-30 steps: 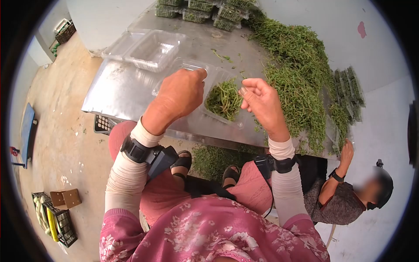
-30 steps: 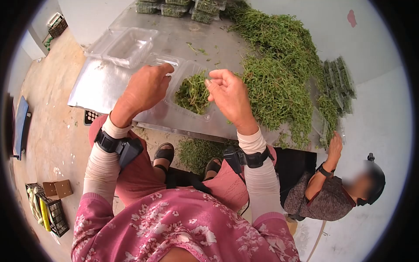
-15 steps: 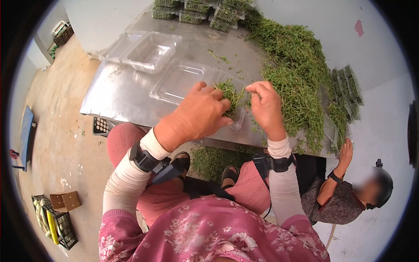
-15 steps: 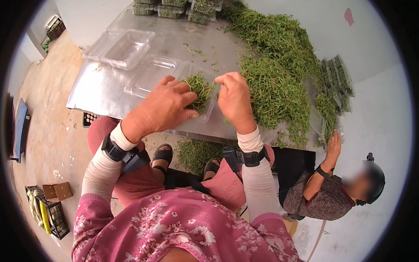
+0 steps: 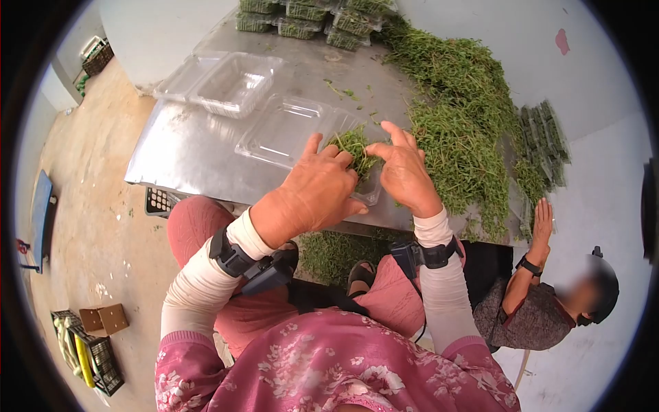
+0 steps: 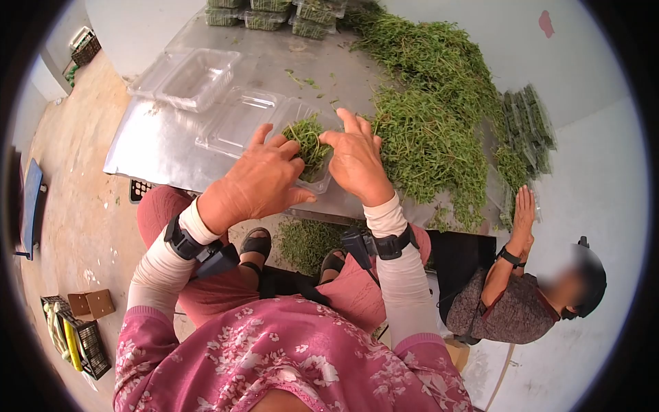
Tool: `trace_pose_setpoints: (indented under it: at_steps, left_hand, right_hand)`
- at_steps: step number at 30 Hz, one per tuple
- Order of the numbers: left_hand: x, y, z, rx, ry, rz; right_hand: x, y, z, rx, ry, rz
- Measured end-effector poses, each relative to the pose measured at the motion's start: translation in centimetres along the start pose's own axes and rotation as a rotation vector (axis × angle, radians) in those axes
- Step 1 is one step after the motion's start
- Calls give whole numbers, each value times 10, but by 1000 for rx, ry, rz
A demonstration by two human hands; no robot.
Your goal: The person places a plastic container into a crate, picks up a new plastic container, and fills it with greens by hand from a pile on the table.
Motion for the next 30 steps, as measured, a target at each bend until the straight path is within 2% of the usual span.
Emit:
trace_pose_setpoints:
  at_steps: [4, 7, 13, 15, 17, 18, 22, 27, 30]
  left_hand:
    - [1, -3, 0, 6, 11, -14]
    - [9, -5, -2, 13, 12, -32]
    - [22, -5, -9, 6, 16, -66]
    - [19, -6, -11, -17, 2, -111]
    - [8, -4, -9, -13, -7, -55]
    - [3, -3, -8, -10, -9, -27]
    - [-4, -2, -10, -37, 33, 2]
    - [-4, -3, -14, -67, 50, -58]
    - [-5, -2, -15, -59, 64, -43]
  right_hand:
    - [6, 0, -3, -7, 101, -65]
    - [25, 3, -12, 66, 217, -251]
    - [62, -2, -57, -54, 273, -437]
    - [66, -5, -77, -170, 237, -392]
    - [62, -8, -103, -310, 254, -317]
    - [62, -10, -111, -300, 227, -344]
    - [43, -6, -139, -375, 153, -184]
    - [16, 4, -135, -392, 81, -57]
    - [4, 6, -141, -482, 58, -31]
Point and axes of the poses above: each hand's wrist, its own y-axis towards the middle knuckle, its own x-axis out of the back of the hand, z = x × y, the point moved 10 cm from there along y, towards the middle knuckle, and after that the axes turned 2 degrees about x, right-handed, at the moved point
